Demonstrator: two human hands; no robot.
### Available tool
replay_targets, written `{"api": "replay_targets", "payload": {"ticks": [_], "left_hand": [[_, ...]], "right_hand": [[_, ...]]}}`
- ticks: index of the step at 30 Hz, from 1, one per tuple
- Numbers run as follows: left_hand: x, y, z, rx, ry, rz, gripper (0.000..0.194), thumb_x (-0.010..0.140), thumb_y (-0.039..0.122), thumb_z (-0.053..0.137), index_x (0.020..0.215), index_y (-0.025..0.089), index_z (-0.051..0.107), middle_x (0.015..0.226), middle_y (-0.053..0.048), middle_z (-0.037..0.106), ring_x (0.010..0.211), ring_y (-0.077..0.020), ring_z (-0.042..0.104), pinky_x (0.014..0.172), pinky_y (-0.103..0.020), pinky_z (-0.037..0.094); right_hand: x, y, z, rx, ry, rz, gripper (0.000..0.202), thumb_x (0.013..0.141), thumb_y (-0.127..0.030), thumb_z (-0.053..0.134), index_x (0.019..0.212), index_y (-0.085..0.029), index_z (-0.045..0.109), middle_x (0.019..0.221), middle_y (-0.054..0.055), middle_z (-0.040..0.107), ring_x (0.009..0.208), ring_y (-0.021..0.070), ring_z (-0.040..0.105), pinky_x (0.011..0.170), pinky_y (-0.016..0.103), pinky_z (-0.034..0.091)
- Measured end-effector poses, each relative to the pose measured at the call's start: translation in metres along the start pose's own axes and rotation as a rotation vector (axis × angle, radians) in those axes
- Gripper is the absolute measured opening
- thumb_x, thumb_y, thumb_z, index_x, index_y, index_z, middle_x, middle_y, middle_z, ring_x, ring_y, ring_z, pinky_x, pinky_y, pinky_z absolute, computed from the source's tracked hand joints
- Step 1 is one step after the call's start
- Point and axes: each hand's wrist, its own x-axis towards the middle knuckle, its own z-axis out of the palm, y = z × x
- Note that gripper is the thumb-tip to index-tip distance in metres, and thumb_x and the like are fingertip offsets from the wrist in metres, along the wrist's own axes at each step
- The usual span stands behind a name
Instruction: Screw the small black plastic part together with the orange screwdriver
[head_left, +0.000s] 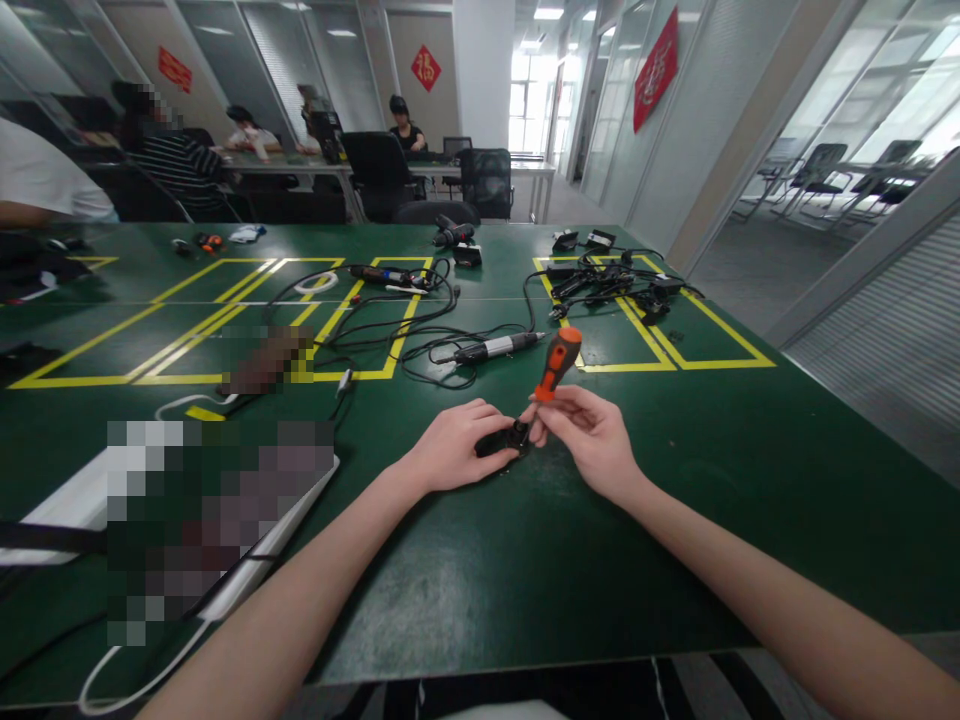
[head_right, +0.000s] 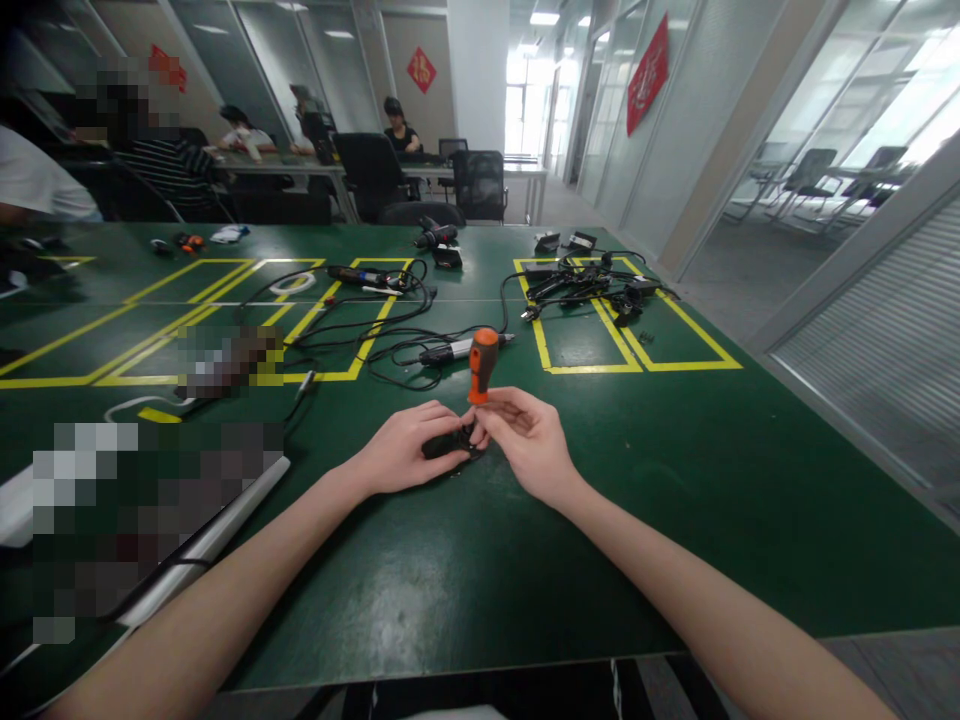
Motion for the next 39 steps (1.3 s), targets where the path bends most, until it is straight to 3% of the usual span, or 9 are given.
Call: {"api": "replay_targets", "payload": {"ticks": [3, 9, 15, 20, 24, 28, 31, 35, 39], "left_hand": [[0.0, -0.0003, 0.0003, -0.002, 0.005, 0.0, 0.028, 0.098, 0.04, 0.06, 0.117, 0.022, 0.069, 0.106, -0.007, 0.071, 0.098, -0.0224, 0.065, 0.082, -0.033, 0.051], [-0.0001, -0.0018, 0.0013, 0.006, 0.007, 0.006, 0.025, 0.097, 0.039, 0.06, 0.113, 0.022, 0.07, 0.107, -0.008, 0.07, 0.099, -0.0229, 0.065, 0.083, -0.033, 0.052], [0.0001, -0.0012, 0.0011, -0.013, 0.008, 0.006, 0.025, 0.096, 0.038, 0.062, 0.114, 0.023, 0.07, 0.107, -0.007, 0.071, 0.099, -0.0223, 0.065, 0.084, -0.034, 0.052], [0.0002, -0.002, 0.0015, 0.007, 0.011, 0.008, 0.026, 0.097, 0.04, 0.06, 0.112, 0.022, 0.07, 0.106, -0.007, 0.071, 0.098, -0.0227, 0.065, 0.082, -0.034, 0.052], [0.0001, -0.0022, 0.0016, 0.018, 0.009, 0.013, 0.025, 0.097, 0.039, 0.06, 0.112, 0.021, 0.069, 0.106, -0.007, 0.071, 0.099, -0.0228, 0.065, 0.083, -0.034, 0.052], [0.0001, -0.0021, 0.0018, 0.026, -0.001, 0.008, 0.025, 0.097, 0.039, 0.06, 0.111, 0.021, 0.069, 0.106, -0.007, 0.071, 0.098, -0.0227, 0.065, 0.082, -0.034, 0.052], [0.0001, -0.0024, 0.0023, 0.028, 0.01, 0.009, 0.026, 0.097, 0.041, 0.06, 0.11, 0.02, 0.07, 0.107, -0.007, 0.071, 0.098, -0.023, 0.065, 0.081, -0.034, 0.052], [0.0001, -0.0023, 0.0019, 0.023, 0.015, 0.011, 0.026, 0.097, 0.041, 0.06, 0.111, 0.02, 0.069, 0.106, -0.007, 0.071, 0.098, -0.0229, 0.065, 0.081, -0.034, 0.052], [0.0001, -0.0015, 0.001, 0.021, 0.002, 0.009, 0.026, 0.098, 0.04, 0.06, 0.114, 0.021, 0.069, 0.106, -0.007, 0.071, 0.098, -0.0227, 0.065, 0.082, -0.034, 0.051]], "right_hand": [[-0.0015, -0.0004, 0.0007, -0.018, 0.008, -0.01, 0.027, 0.083, -0.041, 0.081, 0.095, -0.021, 0.068, 0.087, 0.004, 0.076, 0.067, 0.0148, 0.068, 0.068, 0.033, 0.061], [0.0, -0.0007, 0.0002, -0.074, 0.005, -0.012, 0.025, 0.08, -0.042, 0.084, 0.085, -0.02, 0.073, 0.069, 0.0, 0.068, 0.057, 0.0137, 0.061, 0.056, 0.03, 0.055], [-0.0012, 0.0004, 0.0019, 0.012, 0.006, 0.003, 0.028, 0.083, -0.044, 0.081, 0.095, -0.02, 0.071, 0.082, 0.004, 0.075, 0.061, 0.0144, 0.066, 0.059, 0.031, 0.058], [-0.0002, 0.0002, 0.0005, -0.084, 0.057, 0.001, 0.027, 0.079, -0.043, 0.084, 0.083, -0.019, 0.072, 0.074, 0.003, 0.073, 0.058, 0.0137, 0.062, 0.052, 0.028, 0.052], [0.0015, 0.0001, -0.0006, -0.089, 0.042, -0.007, 0.025, 0.084, -0.044, 0.079, 0.087, -0.019, 0.075, 0.076, 0.003, 0.073, 0.055, 0.0128, 0.059, 0.048, 0.028, 0.05], [0.0003, 0.0005, 0.0, -0.01, 0.041, -0.013, 0.028, 0.083, -0.042, 0.081, 0.098, -0.02, 0.072, 0.086, 0.005, 0.076, 0.063, 0.0149, 0.066, 0.06, 0.031, 0.058], [-0.0003, -0.0002, -0.0002, -0.039, 0.063, -0.012, 0.027, 0.077, -0.039, 0.086, 0.089, -0.02, 0.07, 0.083, 0.004, 0.077, 0.067, 0.0154, 0.068, 0.068, 0.032, 0.06], [0.0006, -0.0016, -0.001, -0.108, 0.053, -0.044, 0.023, 0.078, -0.039, 0.086, 0.079, -0.02, 0.073, 0.076, 0.002, 0.072, 0.062, 0.0141, 0.063, 0.057, 0.029, 0.055], [0.0004, -0.0004, -0.0007, -0.04, 0.01, -0.016, 0.023, 0.085, -0.041, 0.078, 0.091, -0.019, 0.076, 0.075, 0.003, 0.073, 0.056, 0.0134, 0.062, 0.054, 0.029, 0.054]]}}
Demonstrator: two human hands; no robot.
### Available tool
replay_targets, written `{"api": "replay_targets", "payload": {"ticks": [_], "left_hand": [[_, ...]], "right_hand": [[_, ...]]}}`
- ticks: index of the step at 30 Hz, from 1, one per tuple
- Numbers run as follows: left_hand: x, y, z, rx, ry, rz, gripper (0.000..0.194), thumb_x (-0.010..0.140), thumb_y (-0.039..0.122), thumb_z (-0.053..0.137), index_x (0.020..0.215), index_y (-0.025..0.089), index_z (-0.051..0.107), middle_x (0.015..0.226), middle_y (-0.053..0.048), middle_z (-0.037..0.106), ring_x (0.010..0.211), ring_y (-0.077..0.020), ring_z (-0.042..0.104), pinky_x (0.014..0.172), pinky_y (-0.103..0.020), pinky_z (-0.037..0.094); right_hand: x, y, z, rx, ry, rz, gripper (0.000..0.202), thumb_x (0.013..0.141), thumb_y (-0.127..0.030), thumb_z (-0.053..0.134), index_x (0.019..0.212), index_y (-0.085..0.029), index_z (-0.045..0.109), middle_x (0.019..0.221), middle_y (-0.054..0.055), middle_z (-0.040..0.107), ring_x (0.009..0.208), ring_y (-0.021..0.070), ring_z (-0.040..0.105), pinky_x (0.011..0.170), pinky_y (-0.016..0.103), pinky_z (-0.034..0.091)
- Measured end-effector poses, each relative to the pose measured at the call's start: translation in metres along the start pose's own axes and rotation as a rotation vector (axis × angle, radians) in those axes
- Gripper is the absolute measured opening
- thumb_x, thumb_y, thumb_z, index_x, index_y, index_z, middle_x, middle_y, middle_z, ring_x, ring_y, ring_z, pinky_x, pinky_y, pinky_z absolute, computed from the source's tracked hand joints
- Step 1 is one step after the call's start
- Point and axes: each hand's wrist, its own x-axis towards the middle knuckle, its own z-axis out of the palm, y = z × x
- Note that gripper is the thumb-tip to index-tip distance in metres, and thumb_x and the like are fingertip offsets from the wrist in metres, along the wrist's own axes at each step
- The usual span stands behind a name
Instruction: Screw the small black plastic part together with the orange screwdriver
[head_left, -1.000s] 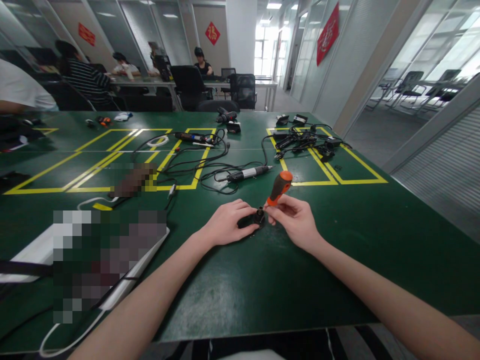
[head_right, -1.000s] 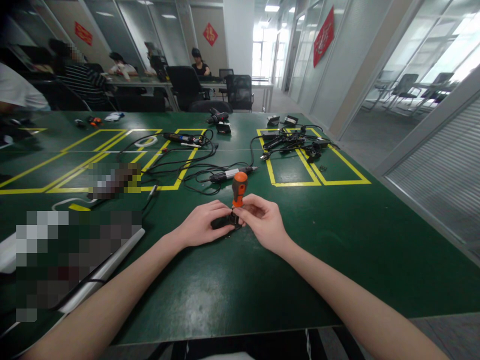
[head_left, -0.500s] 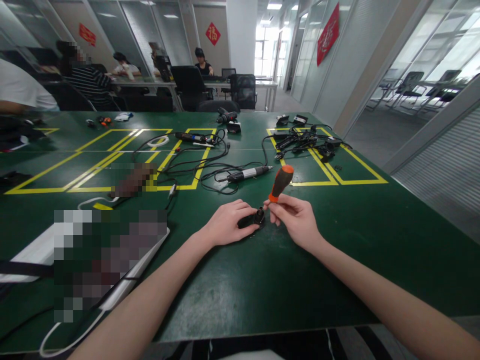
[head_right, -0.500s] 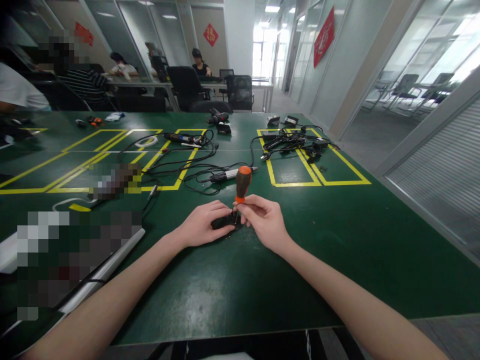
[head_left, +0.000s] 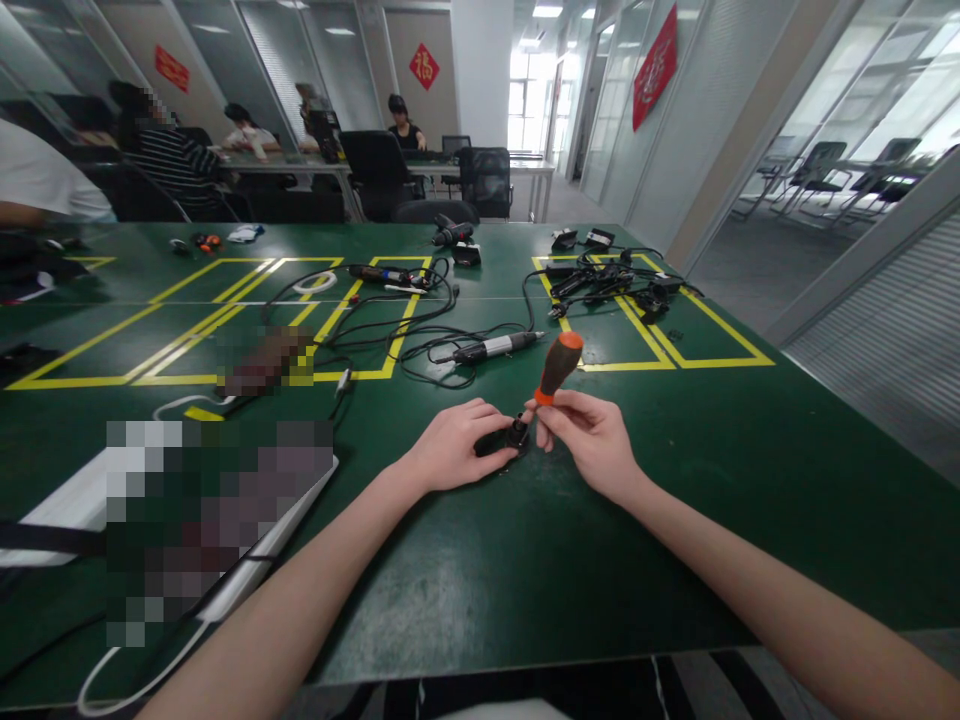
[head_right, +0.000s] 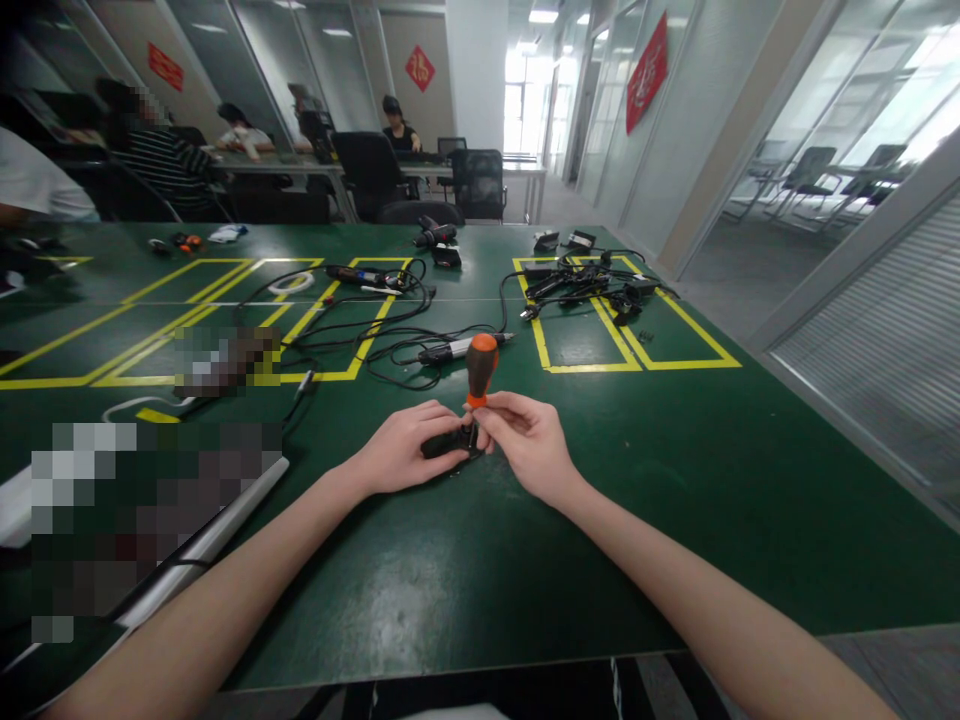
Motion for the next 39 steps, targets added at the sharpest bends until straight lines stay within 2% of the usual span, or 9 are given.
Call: {"api": "replay_targets", "payload": {"ticks": [3, 6, 10, 14, 17, 24, 29, 34, 39], "left_hand": [[-0.0002, -0.0004, 0.0005, -0.003, -0.002, 0.002, 0.027, 0.098, 0.04, 0.06, 0.114, 0.02, 0.069, 0.106, -0.007, 0.071, 0.098, -0.0227, 0.064, 0.083, -0.034, 0.051], [-0.0007, -0.0018, 0.002, -0.001, 0.008, 0.008, 0.026, 0.098, 0.04, 0.061, 0.111, 0.019, 0.069, 0.106, -0.007, 0.071, 0.098, -0.0229, 0.064, 0.082, -0.034, 0.051], [-0.001, -0.0025, 0.0028, -0.001, 0.012, 0.007, 0.025, 0.098, 0.04, 0.061, 0.11, 0.02, 0.069, 0.106, -0.007, 0.071, 0.098, -0.0227, 0.064, 0.082, -0.033, 0.051], [-0.0008, -0.001, 0.0011, -0.004, 0.003, -0.002, 0.028, 0.097, 0.04, 0.061, 0.116, 0.021, 0.069, 0.107, -0.006, 0.07, 0.099, -0.0226, 0.064, 0.083, -0.033, 0.051], [-0.0003, 0.0002, -0.0001, -0.006, -0.007, -0.008, 0.028, 0.097, 0.04, 0.061, 0.117, 0.022, 0.069, 0.106, -0.006, 0.07, 0.097, -0.0221, 0.064, 0.081, -0.033, 0.051], [-0.0006, -0.0014, 0.0015, -0.005, 0.006, 0.004, 0.026, 0.098, 0.039, 0.061, 0.113, 0.02, 0.07, 0.107, -0.007, 0.07, 0.099, -0.0225, 0.064, 0.083, -0.033, 0.051], [-0.0009, -0.0023, 0.0026, 0.004, 0.02, 0.01, 0.028, 0.098, 0.041, 0.061, 0.115, 0.02, 0.069, 0.107, -0.007, 0.071, 0.098, -0.023, 0.064, 0.082, -0.034, 0.052], [-0.0004, -0.0014, 0.0018, -0.001, 0.008, 0.005, 0.029, 0.097, 0.039, 0.061, 0.118, 0.021, 0.069, 0.106, -0.007, 0.071, 0.097, -0.0227, 0.065, 0.081, -0.033, 0.052], [-0.0006, -0.0023, 0.0023, -0.001, 0.01, 0.012, 0.025, 0.097, 0.038, 0.061, 0.112, 0.02, 0.07, 0.106, -0.007, 0.071, 0.098, -0.0229, 0.065, 0.082, -0.034, 0.052]], "right_hand": [[-0.0008, 0.0019, 0.0001, 0.013, 0.017, 0.006, 0.027, 0.082, -0.041, 0.082, 0.097, -0.02, 0.073, 0.088, 0.005, 0.077, 0.068, 0.0161, 0.069, 0.068, 0.034, 0.061], [-0.0004, 0.003, -0.0008, -0.047, 0.059, -0.014, 0.027, 0.076, -0.041, 0.086, 0.086, -0.021, 0.073, 0.083, 0.004, 0.077, 0.076, 0.0183, 0.072, 0.076, 0.035, 0.062], [0.0013, 0.0033, -0.0017, -0.079, 0.062, -0.058, 0.024, 0.076, -0.042, 0.086, 0.081, -0.02, 0.077, 0.083, 0.003, 0.076, 0.071, 0.0169, 0.069, 0.072, 0.034, 0.061], [0.0014, 0.0033, 0.0002, 0.012, 0.019, -0.005, 0.025, 0.083, -0.041, 0.081, 0.092, -0.019, 0.077, 0.082, 0.004, 0.077, 0.059, 0.0136, 0.065, 0.062, 0.032, 0.059], [0.0007, 0.0019, 0.002, 0.089, -0.006, 0.003, 0.026, 0.084, -0.04, 0.08, 0.098, -0.021, 0.071, 0.084, 0.003, 0.077, 0.059, 0.013, 0.066, 0.06, 0.03, 0.058], [0.0002, -0.002, 0.0004, -0.04, 0.036, 0.006, 0.029, 0.072, -0.041, 0.089, 0.076, -0.019, 0.072, 0.076, 0.002, 0.073, 0.056, 0.0115, 0.059, 0.055, 0.028, 0.054], [0.0004, -0.0021, 0.0004, 0.015, 0.07, 0.041, 0.034, 0.06, -0.036, 0.096, 0.078, -0.019, 0.074, 0.069, 0.001, 0.074, 0.054, 0.0138, 0.063, 0.053, 0.028, 0.056], [-0.001, -0.0036, 0.0024, 0.042, -0.002, 0.064, 0.027, 0.078, -0.04, 0.085, 0.088, -0.019, 0.073, 0.065, 0.001, 0.072, 0.051, 0.0137, 0.064, 0.05, 0.027, 0.055], [-0.0016, -0.0028, 0.0016, -0.021, -0.005, 0.015, 0.026, 0.071, -0.039, 0.09, 0.081, -0.02, 0.075, 0.069, -0.001, 0.069, 0.05, 0.0117, 0.061, 0.05, 0.027, 0.054]]}}
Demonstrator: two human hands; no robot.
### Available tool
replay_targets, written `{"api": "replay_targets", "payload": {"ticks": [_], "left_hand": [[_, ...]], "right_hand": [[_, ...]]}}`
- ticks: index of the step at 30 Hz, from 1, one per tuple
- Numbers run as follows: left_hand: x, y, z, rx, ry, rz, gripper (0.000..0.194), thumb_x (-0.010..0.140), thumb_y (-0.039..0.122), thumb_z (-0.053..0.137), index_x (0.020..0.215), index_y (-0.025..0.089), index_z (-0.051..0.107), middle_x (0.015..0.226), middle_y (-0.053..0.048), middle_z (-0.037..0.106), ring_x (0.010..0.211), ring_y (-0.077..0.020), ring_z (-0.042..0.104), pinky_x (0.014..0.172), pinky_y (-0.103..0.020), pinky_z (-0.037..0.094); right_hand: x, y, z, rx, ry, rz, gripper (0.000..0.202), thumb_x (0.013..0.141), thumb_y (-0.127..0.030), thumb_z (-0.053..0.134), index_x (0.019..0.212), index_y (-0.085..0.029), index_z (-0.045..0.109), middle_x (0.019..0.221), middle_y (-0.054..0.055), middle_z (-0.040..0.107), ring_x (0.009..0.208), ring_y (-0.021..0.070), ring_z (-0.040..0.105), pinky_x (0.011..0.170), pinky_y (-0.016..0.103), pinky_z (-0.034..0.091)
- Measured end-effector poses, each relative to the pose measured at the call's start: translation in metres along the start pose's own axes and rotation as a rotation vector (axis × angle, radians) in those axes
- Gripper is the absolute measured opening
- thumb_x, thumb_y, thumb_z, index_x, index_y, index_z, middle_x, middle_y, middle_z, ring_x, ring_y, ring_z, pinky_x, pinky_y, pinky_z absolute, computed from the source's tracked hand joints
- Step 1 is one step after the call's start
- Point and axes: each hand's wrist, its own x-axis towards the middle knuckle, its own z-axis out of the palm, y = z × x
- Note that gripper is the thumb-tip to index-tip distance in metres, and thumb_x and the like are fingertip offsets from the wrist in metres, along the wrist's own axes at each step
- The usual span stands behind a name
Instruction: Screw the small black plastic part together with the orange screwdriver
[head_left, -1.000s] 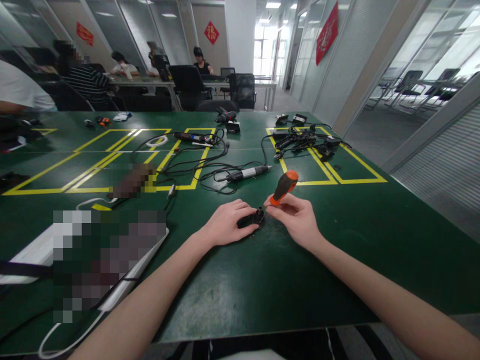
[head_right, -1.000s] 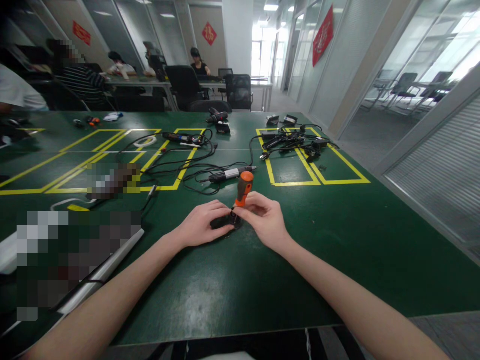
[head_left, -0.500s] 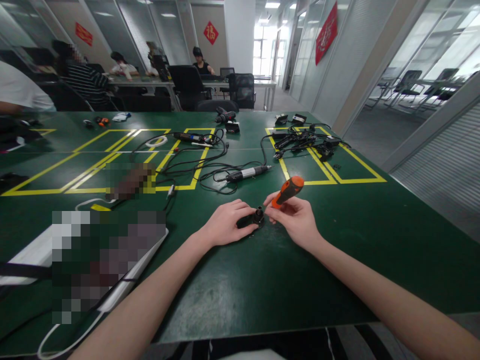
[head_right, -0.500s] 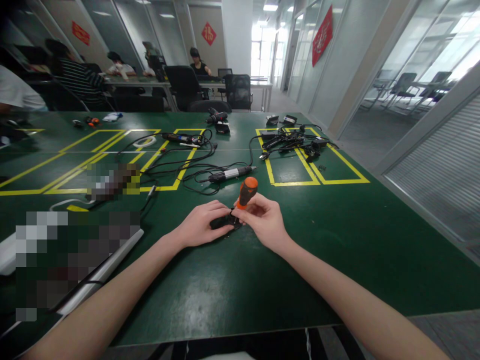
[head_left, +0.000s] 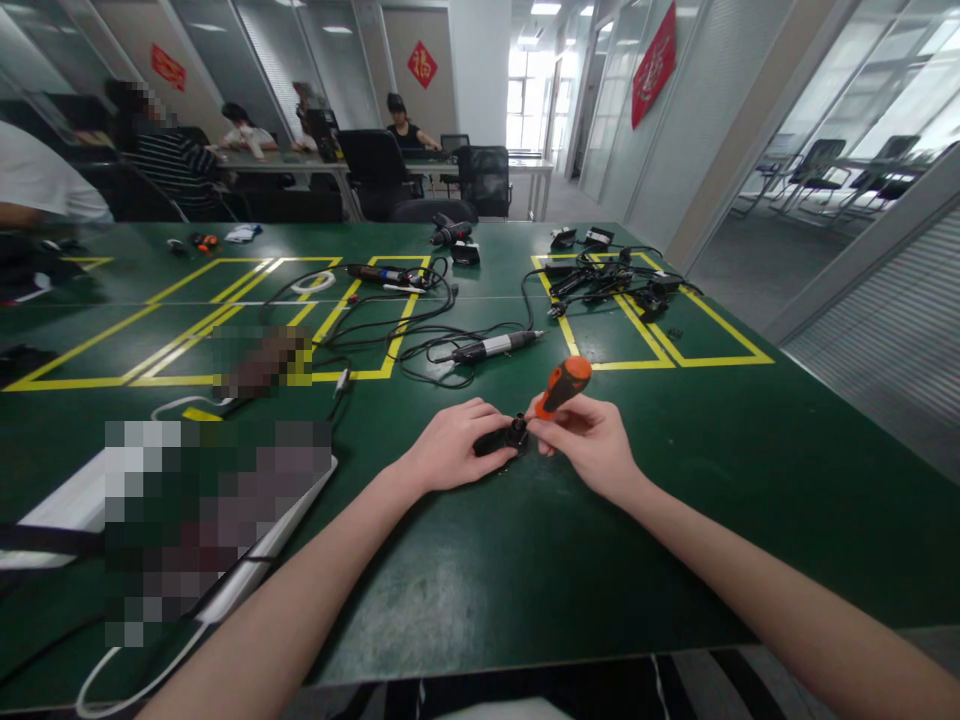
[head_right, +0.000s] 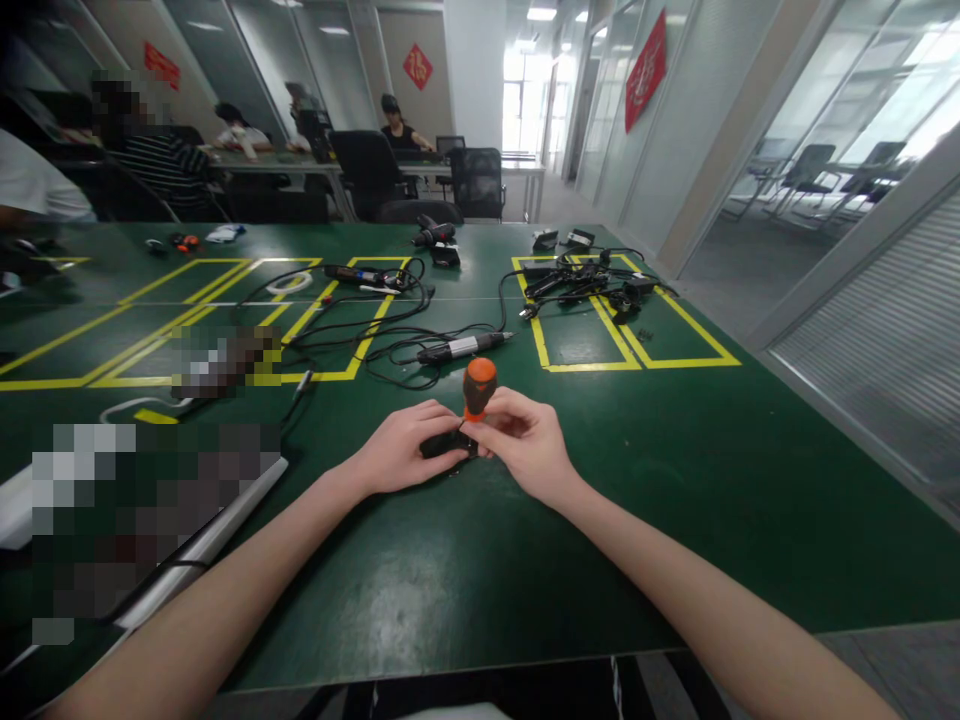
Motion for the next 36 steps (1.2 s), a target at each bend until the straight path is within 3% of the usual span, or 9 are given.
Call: {"api": "replay_targets", "payload": {"ticks": [4, 9, 14, 19, 25, 30, 36], "left_hand": [[-0.0001, -0.0001, -0.0001, 0.0, 0.006, 0.002, 0.027, 0.097, 0.039, 0.061, 0.116, 0.021, 0.069, 0.107, -0.008, 0.071, 0.099, -0.0231, 0.065, 0.083, -0.034, 0.052], [0.0, 0.0004, 0.0, 0.0, 0.002, -0.005, 0.029, 0.098, 0.039, 0.06, 0.118, 0.021, 0.069, 0.106, -0.007, 0.071, 0.098, -0.0228, 0.065, 0.081, -0.034, 0.052], [-0.0001, 0.0004, -0.0001, -0.005, 0.01, 0.0, 0.026, 0.098, 0.04, 0.06, 0.112, 0.02, 0.07, 0.107, -0.007, 0.071, 0.098, -0.0225, 0.065, 0.081, -0.034, 0.052], [0.0004, 0.001, -0.0012, -0.001, 0.008, -0.009, 0.026, 0.097, 0.039, 0.061, 0.113, 0.021, 0.07, 0.106, -0.008, 0.071, 0.098, -0.0229, 0.065, 0.083, -0.034, 0.053], [0.0005, 0.0015, -0.0012, -0.012, 0.007, -0.012, 0.026, 0.097, 0.039, 0.062, 0.114, 0.022, 0.071, 0.106, -0.007, 0.071, 0.098, -0.0226, 0.065, 0.082, -0.034, 0.053], [0.0002, 0.001, -0.0005, -0.011, 0.014, -0.009, 0.027, 0.097, 0.039, 0.061, 0.116, 0.021, 0.07, 0.107, -0.008, 0.071, 0.099, -0.023, 0.065, 0.083, -0.034, 0.053], [0.0006, 0.0018, -0.0014, -0.005, -0.004, -0.012, 0.026, 0.097, 0.039, 0.061, 0.113, 0.02, 0.07, 0.106, -0.007, 0.071, 0.098, -0.0224, 0.065, 0.082, -0.033, 0.052]], "right_hand": [[0.0001, 0.0013, -0.0008, -0.048, 0.036, -0.002, 0.026, 0.071, -0.038, 0.09, 0.082, -0.019, 0.076, 0.062, -0.001, 0.067, 0.048, 0.0118, 0.057, 0.047, 0.027, 0.05], [-0.001, 0.0014, 0.0011, 0.012, 0.034, 0.013, 0.025, 0.08, -0.04, 0.082, 0.091, -0.018, 0.075, 0.078, 0.004, 0.076, 0.052, 0.0121, 0.062, 0.052, 0.028, 0.055], [0.0002, -0.0011, 0.001, -0.082, 0.077, -0.039, 0.026, 0.075, -0.042, 0.086, 0.077, -0.019, 0.075, 0.073, 0.001, 0.07, 0.049, 0.01, 0.056, 0.048, 0.026, 0.05], [0.0014, -0.001, -0.0012, -0.096, 0.107, -0.003, 0.031, 0.068, -0.04, 0.092, 0.082, -0.018, 0.076, 0.065, 0.001, 0.071, 0.051, 0.0133, 0.059, 0.051, 0.029, 0.055], [-0.0008, -0.0004, 0.0, -0.079, 0.056, -0.042, 0.023, 0.078, -0.039, 0.084, 0.086, -0.019, 0.075, 0.084, 0.005, 0.077, 0.057, 0.0136, 0.064, 0.055, 0.029, 0.057], [-0.0005, -0.0004, 0.0006, -0.154, 0.074, -0.072, 0.019, 0.076, -0.036, 0.086, 0.078, -0.02, 0.076, 0.07, 0.001, 0.07, 0.054, 0.0122, 0.059, 0.051, 0.027, 0.053], [-0.0033, 0.0042, 0.0013, -0.101, 0.07, -0.063, 0.024, 0.087, -0.039, 0.076, 0.098, -0.019, 0.077, 0.088, 0.007, 0.077, 0.057, 0.0133, 0.064, 0.056, 0.03, 0.06]]}}
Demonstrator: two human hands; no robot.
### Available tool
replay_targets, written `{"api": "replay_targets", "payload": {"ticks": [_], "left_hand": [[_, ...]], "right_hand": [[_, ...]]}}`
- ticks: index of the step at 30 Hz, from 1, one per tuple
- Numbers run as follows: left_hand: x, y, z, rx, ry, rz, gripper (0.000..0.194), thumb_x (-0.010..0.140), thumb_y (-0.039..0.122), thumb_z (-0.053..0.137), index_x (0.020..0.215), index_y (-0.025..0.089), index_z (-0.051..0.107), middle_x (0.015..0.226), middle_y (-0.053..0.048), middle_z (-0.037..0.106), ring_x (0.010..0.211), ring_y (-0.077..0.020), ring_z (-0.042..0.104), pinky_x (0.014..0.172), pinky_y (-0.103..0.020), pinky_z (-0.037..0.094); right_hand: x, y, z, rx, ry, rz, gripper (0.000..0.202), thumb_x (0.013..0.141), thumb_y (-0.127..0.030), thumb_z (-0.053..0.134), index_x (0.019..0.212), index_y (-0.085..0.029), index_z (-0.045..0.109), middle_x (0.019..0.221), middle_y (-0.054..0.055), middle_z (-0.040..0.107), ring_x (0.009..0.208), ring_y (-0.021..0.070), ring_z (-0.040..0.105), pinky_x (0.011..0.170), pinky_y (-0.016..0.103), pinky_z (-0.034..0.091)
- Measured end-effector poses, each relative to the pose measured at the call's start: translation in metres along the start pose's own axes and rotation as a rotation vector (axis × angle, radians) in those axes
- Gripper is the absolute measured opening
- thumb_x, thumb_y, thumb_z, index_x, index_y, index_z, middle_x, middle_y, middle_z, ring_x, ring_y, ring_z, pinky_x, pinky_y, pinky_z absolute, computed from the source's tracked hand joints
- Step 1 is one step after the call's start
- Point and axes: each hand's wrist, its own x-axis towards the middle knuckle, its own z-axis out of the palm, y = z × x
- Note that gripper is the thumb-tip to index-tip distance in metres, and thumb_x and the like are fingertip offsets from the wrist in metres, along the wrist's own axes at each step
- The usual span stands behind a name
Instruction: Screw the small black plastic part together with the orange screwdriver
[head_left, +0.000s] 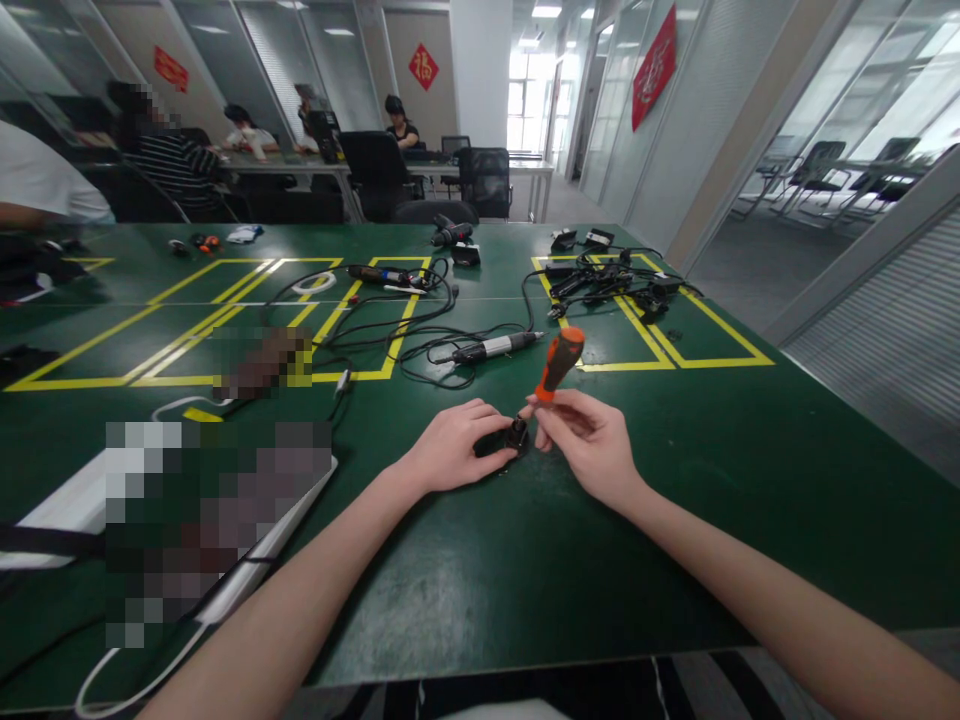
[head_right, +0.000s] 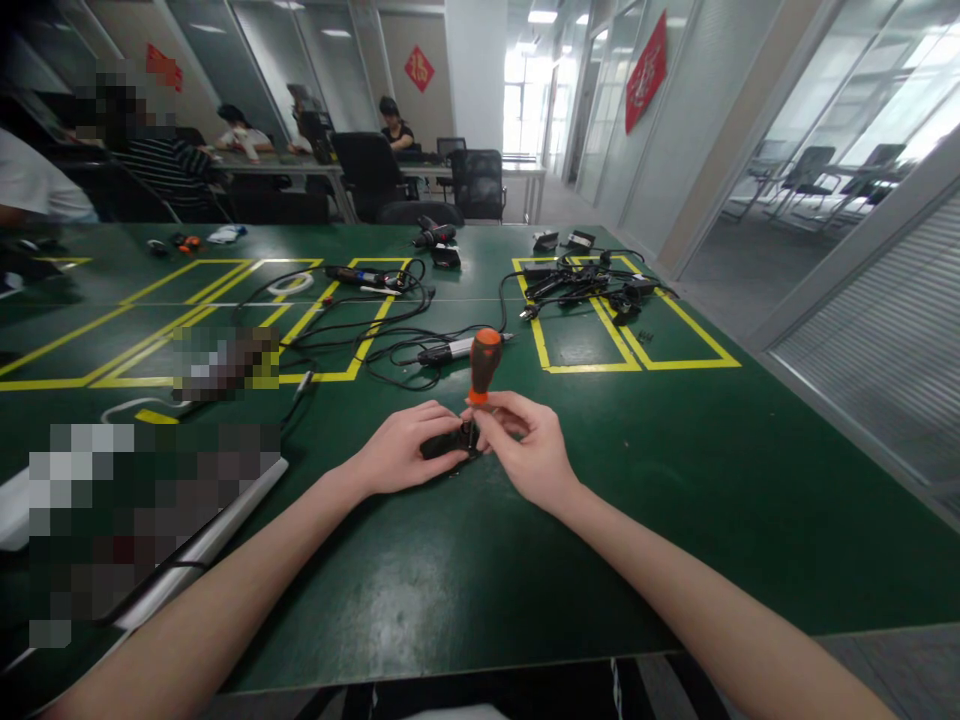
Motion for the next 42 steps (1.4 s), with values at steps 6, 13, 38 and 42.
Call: {"api": "replay_targets", "payload": {"ticks": [6, 13, 38, 42], "left_hand": [[-0.0004, -0.0007, 0.0006, 0.009, 0.006, 0.004, 0.026, 0.098, 0.04, 0.06, 0.113, 0.021, 0.069, 0.107, -0.007, 0.071, 0.098, -0.0226, 0.065, 0.081, -0.033, 0.052], [0.0001, -0.0004, 0.0003, 0.013, 0.013, 0.013, 0.023, 0.097, 0.039, 0.061, 0.109, 0.021, 0.07, 0.105, -0.007, 0.071, 0.097, -0.0224, 0.065, 0.08, -0.033, 0.052], [-0.0002, -0.0006, 0.0015, -0.002, 0.007, 0.0, 0.027, 0.098, 0.038, 0.061, 0.117, 0.021, 0.069, 0.108, -0.007, 0.071, 0.1, -0.0234, 0.065, 0.084, -0.035, 0.052], [0.0, -0.0003, 0.001, -0.004, 0.007, 0.003, 0.027, 0.097, 0.039, 0.061, 0.115, 0.02, 0.069, 0.108, -0.008, 0.071, 0.099, -0.0233, 0.065, 0.083, -0.035, 0.052]], "right_hand": [[0.0, -0.002, -0.0013, -0.098, 0.011, -0.066, 0.013, 0.086, -0.033, 0.078, 0.088, -0.021, 0.08, 0.089, 0.004, 0.07, 0.056, 0.0112, 0.061, 0.048, 0.026, 0.055], [0.0, 0.0011, -0.0021, -0.085, -0.013, -0.049, 0.018, 0.089, -0.035, 0.075, 0.1, -0.02, 0.078, 0.094, 0.006, 0.075, 0.057, 0.0126, 0.063, 0.054, 0.029, 0.058], [0.0008, -0.0057, -0.0039, -0.161, -0.054, -0.081, 0.013, 0.086, -0.031, 0.077, 0.091, -0.019, 0.077, 0.067, 0.001, 0.072, 0.05, 0.0143, 0.063, 0.053, 0.029, 0.054], [-0.0004, -0.0057, -0.0027, -0.147, -0.052, -0.096, 0.015, 0.084, -0.034, 0.08, 0.084, -0.019, 0.076, 0.075, 0.003, 0.073, 0.052, 0.0141, 0.064, 0.052, 0.029, 0.054]]}}
